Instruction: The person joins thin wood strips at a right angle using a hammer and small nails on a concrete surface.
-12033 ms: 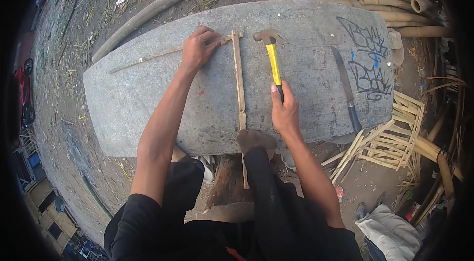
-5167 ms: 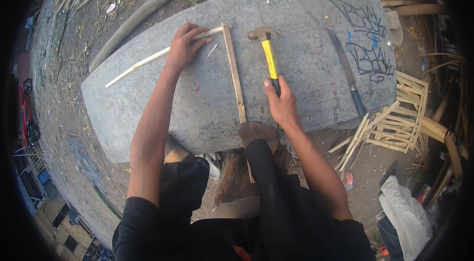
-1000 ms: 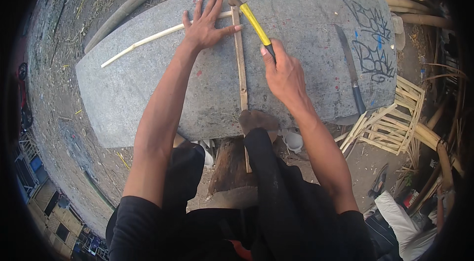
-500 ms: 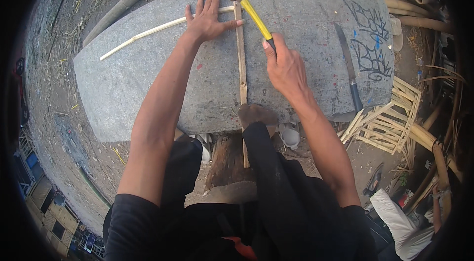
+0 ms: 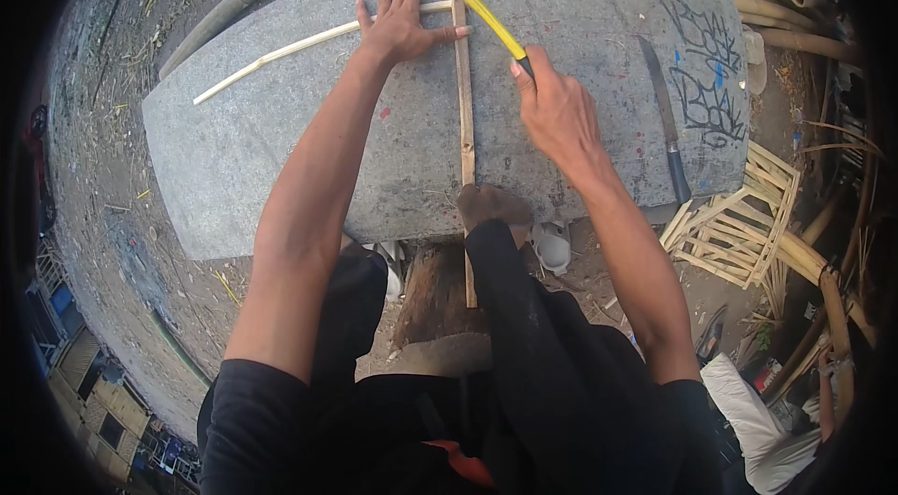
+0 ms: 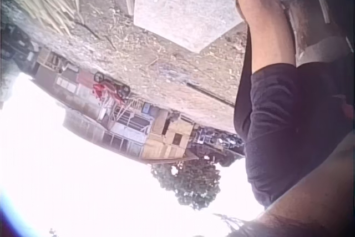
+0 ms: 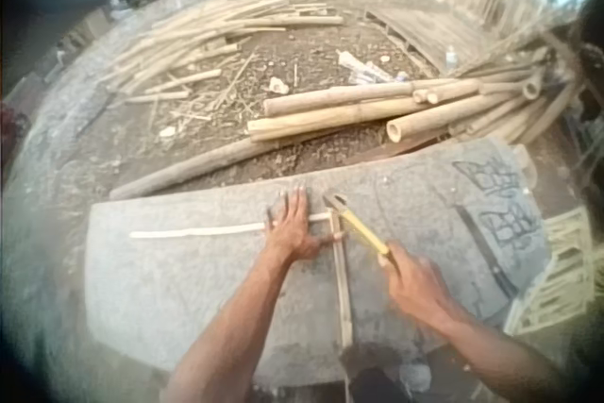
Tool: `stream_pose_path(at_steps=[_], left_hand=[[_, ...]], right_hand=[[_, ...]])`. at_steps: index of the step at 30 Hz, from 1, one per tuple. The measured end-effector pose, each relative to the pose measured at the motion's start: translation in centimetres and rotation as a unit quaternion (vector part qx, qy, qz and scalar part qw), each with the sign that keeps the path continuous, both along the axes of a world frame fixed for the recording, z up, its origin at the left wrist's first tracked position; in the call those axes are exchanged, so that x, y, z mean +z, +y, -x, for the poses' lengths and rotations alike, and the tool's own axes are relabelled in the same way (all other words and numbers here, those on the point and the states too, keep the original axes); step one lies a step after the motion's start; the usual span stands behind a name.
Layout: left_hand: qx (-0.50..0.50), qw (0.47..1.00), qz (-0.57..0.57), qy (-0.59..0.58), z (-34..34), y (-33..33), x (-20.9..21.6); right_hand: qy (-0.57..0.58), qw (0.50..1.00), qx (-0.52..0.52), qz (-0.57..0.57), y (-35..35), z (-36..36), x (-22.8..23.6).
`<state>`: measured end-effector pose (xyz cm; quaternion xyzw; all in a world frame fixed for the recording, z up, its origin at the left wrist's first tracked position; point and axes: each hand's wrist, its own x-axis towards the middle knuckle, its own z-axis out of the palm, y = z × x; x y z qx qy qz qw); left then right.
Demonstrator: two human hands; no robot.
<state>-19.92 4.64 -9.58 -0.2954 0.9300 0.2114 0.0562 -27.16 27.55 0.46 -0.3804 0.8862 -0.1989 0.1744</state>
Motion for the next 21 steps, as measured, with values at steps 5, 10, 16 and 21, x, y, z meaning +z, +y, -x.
stream_pose_path(at_steps=[5, 10, 16, 21], left_hand=[[0.001, 1.0, 0.012, -0.001, -0.7, -0.3, -0.5], [-0.004, 1.0, -0.004, -0.003, 0.3, 0.2, 0.1], [0.006, 0.999, -0.007, -0.051, 0.2, 0.0, 0.5], [0.004, 0.998, -0.01, -0.055, 0.2, -0.1, 0.6]], right_hand=[[-0.036, 0.999, -0.003, 0.041, -2.3, 0.7, 5.2], [0.017, 1.0, 0.019, -0.007, -0.9, 1.3, 2.9], [-0.027, 0.997, -0.001, -0.068, 0.1, 1.7, 1.6], [-0.026, 0.999, -0.002, -0.046, 0.2, 1.5, 1.5]])
